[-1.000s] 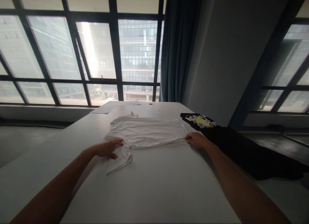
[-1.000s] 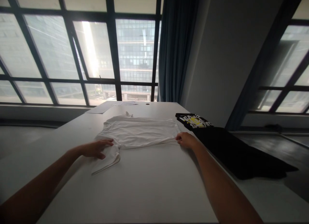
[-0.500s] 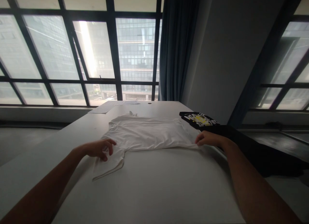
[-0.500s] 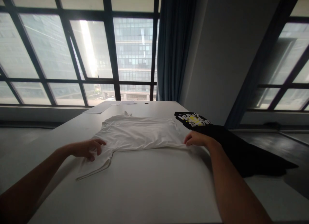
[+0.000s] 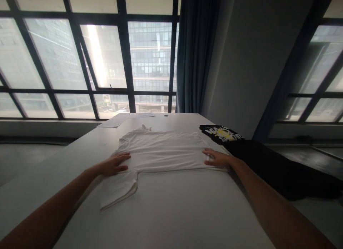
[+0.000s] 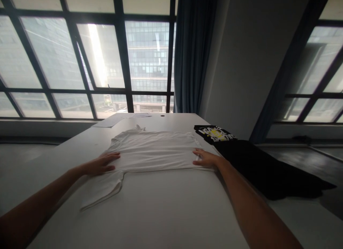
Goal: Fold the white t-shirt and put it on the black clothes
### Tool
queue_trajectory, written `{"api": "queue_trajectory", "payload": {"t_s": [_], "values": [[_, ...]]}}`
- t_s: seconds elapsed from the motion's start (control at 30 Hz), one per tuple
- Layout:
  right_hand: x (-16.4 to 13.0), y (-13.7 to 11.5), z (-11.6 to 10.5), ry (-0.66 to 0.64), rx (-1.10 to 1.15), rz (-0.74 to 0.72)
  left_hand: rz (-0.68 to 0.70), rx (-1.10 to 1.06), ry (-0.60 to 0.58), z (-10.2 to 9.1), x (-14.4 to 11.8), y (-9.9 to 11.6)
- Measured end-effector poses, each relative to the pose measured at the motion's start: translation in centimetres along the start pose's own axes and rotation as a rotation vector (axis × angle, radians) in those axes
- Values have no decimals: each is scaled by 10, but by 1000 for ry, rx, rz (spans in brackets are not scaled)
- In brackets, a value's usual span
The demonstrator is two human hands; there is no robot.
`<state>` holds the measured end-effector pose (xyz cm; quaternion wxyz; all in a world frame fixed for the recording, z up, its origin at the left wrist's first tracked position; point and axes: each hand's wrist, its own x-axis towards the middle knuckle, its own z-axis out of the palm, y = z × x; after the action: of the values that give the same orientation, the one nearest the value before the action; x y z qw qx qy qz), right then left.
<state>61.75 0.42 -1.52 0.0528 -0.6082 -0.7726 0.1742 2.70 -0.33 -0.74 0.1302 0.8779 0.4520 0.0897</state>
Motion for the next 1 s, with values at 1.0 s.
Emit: {"api": "queue_trajectory", "payload": {"t_s": [1.0], "values": [[-32, 21, -20, 198, 186, -40, 54, 14, 340, 4, -12, 1]]}}
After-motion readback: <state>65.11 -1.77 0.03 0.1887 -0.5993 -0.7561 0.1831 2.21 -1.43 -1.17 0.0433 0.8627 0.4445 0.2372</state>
